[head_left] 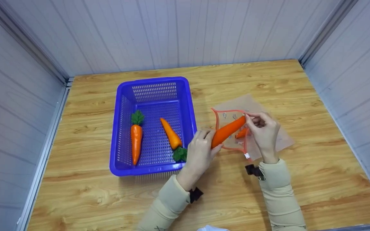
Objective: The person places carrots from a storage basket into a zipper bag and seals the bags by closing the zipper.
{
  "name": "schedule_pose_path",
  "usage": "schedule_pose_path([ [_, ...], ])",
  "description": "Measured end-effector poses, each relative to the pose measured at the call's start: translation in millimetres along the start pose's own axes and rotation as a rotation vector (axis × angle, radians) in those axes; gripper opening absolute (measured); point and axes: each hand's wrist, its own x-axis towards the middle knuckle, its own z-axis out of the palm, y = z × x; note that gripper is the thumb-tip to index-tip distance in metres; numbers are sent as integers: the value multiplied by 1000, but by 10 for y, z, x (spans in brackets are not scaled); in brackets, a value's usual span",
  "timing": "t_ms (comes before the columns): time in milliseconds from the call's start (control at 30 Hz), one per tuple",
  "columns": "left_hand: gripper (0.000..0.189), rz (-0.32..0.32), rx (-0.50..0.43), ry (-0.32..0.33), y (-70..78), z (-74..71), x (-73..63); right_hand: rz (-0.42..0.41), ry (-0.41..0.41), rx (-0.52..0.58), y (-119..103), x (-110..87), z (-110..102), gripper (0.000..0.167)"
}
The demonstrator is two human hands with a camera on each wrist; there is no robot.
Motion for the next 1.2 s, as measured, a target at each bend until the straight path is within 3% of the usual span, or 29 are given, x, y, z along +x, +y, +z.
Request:
schedule_pose_path([
  [433,41,-68,101,-93,126,492,55,-1,-16,15,-21,-20,-20,5],
  [767,45,-85,143,-210,193,676,228,24,-20,4,-226,-8,4,5],
  [1200,36,-167,204,-267,172,958,348,-11,-13,-28,-55,-25,-12,4],
])
